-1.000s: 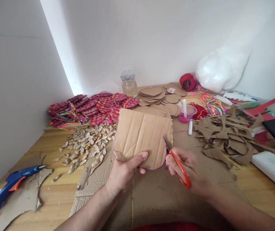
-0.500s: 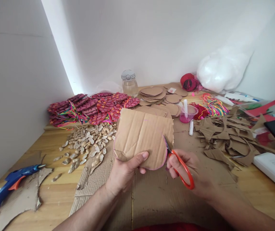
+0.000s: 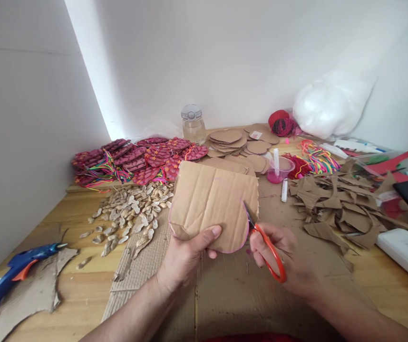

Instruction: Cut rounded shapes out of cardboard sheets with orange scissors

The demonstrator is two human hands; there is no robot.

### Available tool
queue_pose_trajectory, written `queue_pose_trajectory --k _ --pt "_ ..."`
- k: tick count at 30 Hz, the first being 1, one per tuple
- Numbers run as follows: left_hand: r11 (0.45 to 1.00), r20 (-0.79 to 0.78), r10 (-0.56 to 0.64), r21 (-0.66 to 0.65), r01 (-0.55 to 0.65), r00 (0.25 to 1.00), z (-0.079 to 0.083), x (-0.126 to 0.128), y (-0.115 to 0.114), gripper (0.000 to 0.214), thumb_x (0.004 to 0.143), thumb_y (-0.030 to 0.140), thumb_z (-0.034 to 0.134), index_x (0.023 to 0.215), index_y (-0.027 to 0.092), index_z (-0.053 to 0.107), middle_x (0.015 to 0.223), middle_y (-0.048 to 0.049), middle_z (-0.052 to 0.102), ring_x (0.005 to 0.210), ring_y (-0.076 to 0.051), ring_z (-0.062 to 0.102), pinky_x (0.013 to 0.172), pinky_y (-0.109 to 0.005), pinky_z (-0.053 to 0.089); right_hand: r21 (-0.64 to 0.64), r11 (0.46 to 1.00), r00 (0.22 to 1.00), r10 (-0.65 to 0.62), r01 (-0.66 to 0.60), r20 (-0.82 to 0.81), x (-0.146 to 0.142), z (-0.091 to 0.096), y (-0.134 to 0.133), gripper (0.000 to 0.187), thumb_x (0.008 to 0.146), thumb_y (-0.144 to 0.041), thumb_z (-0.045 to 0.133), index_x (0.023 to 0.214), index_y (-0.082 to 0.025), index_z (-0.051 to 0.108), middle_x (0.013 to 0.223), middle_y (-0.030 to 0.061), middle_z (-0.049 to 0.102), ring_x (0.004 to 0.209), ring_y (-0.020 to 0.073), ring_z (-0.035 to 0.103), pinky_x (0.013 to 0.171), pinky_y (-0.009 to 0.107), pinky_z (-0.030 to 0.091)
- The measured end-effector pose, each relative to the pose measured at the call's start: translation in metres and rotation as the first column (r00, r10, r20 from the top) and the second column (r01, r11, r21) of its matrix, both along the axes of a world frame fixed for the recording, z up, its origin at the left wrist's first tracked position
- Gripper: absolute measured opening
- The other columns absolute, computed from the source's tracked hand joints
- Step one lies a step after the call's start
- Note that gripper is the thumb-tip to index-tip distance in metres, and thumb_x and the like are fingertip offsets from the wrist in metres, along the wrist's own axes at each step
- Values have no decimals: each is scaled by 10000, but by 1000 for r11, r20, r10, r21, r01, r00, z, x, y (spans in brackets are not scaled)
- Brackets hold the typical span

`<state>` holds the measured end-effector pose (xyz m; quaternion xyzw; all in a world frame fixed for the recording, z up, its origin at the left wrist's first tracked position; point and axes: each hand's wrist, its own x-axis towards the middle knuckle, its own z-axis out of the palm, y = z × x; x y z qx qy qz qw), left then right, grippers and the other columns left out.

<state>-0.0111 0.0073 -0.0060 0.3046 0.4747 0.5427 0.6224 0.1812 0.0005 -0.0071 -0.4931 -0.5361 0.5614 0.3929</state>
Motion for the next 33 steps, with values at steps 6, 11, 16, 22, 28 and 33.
queue_pose_trajectory --k 6,11,16,22,28,33 --pt "1000 -5 6 -4 -6 1000 -1 -1 1 640 641 235 896 1233 159 664 930 -32 727 649 -115 667 366 -136 468 4 1000 1000 -7 7 15 1 -5 -1 582 824 -743 555 597 -217 451 474 -44 419 451 100 356 434 233 277" --pt "1000 -4 14 -1 -14 1000 1 -1 1 679 627 235 901 1252 157 647 941 -40 728 654 -127 677 359 -138 469 11 1000 1000 -1 0 21 3 -4 -2 584 834 -742 546 607 -210 467 476 -46 434 440 98 377 435 232 278" --pt "1000 -4 20 10 -20 1000 1 -1 1 682 631 235 897 1257 151 642 969 -54 730 647 -128 679 355 -140 465 28 1000 999 7 -9 48 4 1 -2 557 833 -700 593 601 -212 460 485 -53 431 439 96 373 429 233 258" --pt "1000 -20 1 30 0 1000 -1 -1 -2 584 663 256 883 1201 161 674 931 -33 736 643 -120 674 378 -143 477 34 999 998 10 -12 59 5 2 -2 512 818 -620 669 594 -214 453 474 -58 424 436 95 355 420 235 225" --pt "998 -67 8 63 -4 998 -4 -1 -1 417 680 287 873 1037 152 706 966 -33 726 687 -131 675 406 -163 500 9 1000 999 24 -25 37 4 -1 3 508 804 -636 672 612 -217 460 482 -55 437 437 98 361 425 240 230" --pt "984 -164 71 173 -42 984 -2 -3 2 361 676 291 871 950 147 685 869 -2 691 592 -99 608 398 -182 505 46 997 998 68 -68 3 4 -3 5 567 838 -732 549 617 -222 437 508 -35 448 491 113 368 467 251 282"
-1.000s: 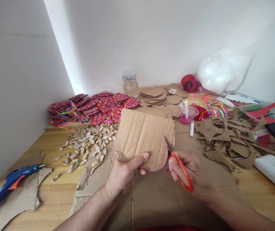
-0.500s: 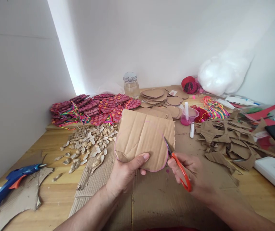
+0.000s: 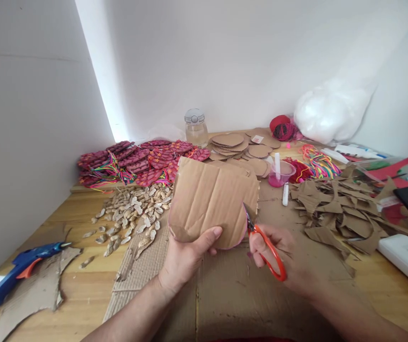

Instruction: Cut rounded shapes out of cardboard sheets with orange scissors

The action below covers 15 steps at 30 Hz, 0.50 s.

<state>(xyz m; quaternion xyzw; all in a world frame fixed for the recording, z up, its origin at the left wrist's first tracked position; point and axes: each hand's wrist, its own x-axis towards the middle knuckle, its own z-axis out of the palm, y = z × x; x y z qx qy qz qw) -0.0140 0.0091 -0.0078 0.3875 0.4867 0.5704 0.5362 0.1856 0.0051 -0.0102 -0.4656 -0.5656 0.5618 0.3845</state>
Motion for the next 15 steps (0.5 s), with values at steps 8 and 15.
queue_pose_trajectory --k 8,15 --pt "988 130 -68 -129 85 989 5 1 -1 476 671 236 871 1106 160 693 933 -24 702 654 -113 647 376 -147 471 -18 1000 1000 -20 20 19 1 2 -3 548 856 -708 547 640 -220 423 525 -48 430 484 100 336 462 239 251" --pt "982 170 -81 -157 108 982 5 2 -1 632 674 213 871 1264 188 645 1005 -48 725 683 -128 676 375 -144 477 -47 997 998 -64 65 29 -2 7 -4 552 823 -730 554 633 -230 419 480 -50 428 462 106 343 445 242 254"
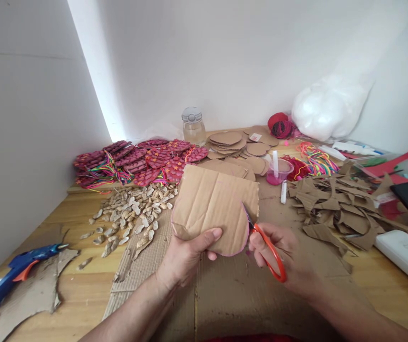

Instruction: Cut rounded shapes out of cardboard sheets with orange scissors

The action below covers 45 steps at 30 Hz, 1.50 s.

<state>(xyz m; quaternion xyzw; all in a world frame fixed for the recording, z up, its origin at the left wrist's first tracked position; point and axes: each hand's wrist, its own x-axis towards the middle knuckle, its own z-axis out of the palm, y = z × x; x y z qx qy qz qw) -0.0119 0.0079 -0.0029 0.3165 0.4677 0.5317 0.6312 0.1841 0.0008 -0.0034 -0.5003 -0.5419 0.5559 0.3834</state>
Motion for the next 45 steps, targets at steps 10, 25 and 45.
queue_pose_trajectory --k 10,25,45 --pt "999 -11 -13 42 13 1000 3 -1 1 610 693 200 858 1265 176 646 1017 -49 727 676 -123 678 376 -136 479 -16 1000 1000 -18 18 -5 -3 3 -3 594 779 -784 568 631 -219 457 460 -60 435 430 89 338 430 230 239" --pt "1000 4 21 14 -21 1000 2 -1 1 569 639 230 880 1168 157 686 951 -51 744 652 -137 682 366 -151 461 36 999 999 19 -20 30 3 -5 0 506 802 -657 660 632 -222 466 493 -49 440 468 112 354 446 249 253" --pt "999 -22 -53 -7 53 998 1 -3 -1 537 690 213 856 1197 150 688 1014 -81 745 701 -142 680 386 -141 479 102 994 997 35 -43 75 3 3 2 577 847 -739 518 605 -228 405 545 -39 396 513 115 339 463 249 248"
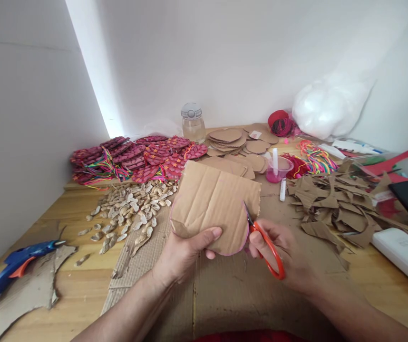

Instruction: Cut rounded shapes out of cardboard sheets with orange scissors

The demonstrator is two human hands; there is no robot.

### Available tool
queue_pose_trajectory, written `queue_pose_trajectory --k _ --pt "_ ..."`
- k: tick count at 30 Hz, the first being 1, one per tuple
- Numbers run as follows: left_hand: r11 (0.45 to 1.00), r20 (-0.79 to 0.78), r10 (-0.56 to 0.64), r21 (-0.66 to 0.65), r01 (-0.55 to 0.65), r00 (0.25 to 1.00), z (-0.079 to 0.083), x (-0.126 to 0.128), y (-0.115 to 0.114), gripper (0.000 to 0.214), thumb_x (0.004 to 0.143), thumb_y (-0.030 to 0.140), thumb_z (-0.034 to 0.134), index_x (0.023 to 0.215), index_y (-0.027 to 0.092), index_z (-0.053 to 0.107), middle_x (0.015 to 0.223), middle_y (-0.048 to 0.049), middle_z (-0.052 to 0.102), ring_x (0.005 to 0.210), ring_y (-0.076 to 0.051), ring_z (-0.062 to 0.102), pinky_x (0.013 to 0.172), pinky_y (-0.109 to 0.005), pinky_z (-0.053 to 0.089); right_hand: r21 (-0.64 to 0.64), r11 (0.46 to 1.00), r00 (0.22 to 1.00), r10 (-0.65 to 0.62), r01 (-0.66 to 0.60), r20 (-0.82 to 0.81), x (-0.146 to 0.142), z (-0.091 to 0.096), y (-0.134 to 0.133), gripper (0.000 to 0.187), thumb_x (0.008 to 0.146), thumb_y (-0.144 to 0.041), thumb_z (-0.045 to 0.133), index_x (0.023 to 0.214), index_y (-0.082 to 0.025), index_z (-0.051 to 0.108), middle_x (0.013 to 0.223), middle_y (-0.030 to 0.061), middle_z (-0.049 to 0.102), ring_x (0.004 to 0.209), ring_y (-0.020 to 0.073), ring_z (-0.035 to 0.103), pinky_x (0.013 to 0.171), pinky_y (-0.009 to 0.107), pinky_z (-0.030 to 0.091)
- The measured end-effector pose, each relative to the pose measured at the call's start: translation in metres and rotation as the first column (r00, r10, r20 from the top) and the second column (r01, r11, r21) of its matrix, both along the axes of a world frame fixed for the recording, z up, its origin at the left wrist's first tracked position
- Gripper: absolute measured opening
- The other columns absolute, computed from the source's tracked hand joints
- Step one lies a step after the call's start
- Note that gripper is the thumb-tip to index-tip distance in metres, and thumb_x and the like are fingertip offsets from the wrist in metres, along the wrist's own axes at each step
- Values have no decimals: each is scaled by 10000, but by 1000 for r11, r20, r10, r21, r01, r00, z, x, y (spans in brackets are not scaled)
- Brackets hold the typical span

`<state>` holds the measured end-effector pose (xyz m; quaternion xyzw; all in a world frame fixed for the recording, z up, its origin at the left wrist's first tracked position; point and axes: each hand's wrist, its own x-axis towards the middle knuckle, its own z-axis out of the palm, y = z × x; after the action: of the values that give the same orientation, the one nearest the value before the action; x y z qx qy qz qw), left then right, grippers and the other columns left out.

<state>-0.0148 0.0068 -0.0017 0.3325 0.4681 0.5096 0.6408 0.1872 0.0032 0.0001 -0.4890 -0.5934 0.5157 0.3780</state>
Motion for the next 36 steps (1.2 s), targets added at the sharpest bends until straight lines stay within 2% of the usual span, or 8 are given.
queue_pose_trajectory --k 3,8,14,17,22,30,36 --pt "1000 10 -14 -12 14 1000 1 -1 1 481 692 200 851 1144 128 705 1018 -95 747 699 -144 685 384 -137 475 -29 1000 1000 7 -8 -21 1 0 0 583 830 -751 533 609 -232 389 537 -39 416 507 114 347 464 247 272" --pt "1000 35 -13 5 13 999 1 -1 1 532 707 188 842 1209 131 673 1028 -101 747 689 -137 687 382 -133 470 -93 995 996 28 -36 -89 2 0 0 598 792 -776 564 618 -230 395 538 -34 456 513 116 373 486 254 295" --pt "1000 -14 -18 16 18 1000 -3 0 0 456 695 236 858 1117 131 724 978 -74 740 688 -128 673 395 -138 484 -21 999 999 38 -39 -29 5 0 2 578 855 -727 530 601 -214 450 542 -18 480 506 115 384 491 261 281" --pt "999 -23 -48 22 49 999 -3 0 0 407 707 238 851 1082 131 736 990 -74 741 703 -129 672 402 -138 488 -40 998 999 38 -39 -30 4 1 2 588 837 -742 542 597 -214 448 520 -26 472 483 107 378 475 250 273" --pt "999 21 -28 17 28 999 -3 0 0 429 700 221 855 1101 139 729 989 -63 739 696 -121 668 398 -135 480 -92 996 998 -14 8 -64 1 1 -1 604 766 -789 579 610 -223 437 466 -58 421 437 90 346 436 226 253" --pt "1000 52 -19 22 18 998 -4 1 1 410 689 218 860 1069 127 734 955 -61 738 656 -113 665 387 -134 471 -21 1000 999 -18 17 -34 -1 3 -1 586 791 -756 589 594 -218 467 471 -47 441 433 93 356 426 244 240" --pt "999 51 -26 20 25 998 -3 0 1 407 687 224 863 1058 121 729 971 -78 743 669 -129 678 388 -139 469 -30 1000 1000 -7 7 1 2 2 -2 556 807 -725 597 611 -215 488 472 -43 445 428 100 362 419 251 233"
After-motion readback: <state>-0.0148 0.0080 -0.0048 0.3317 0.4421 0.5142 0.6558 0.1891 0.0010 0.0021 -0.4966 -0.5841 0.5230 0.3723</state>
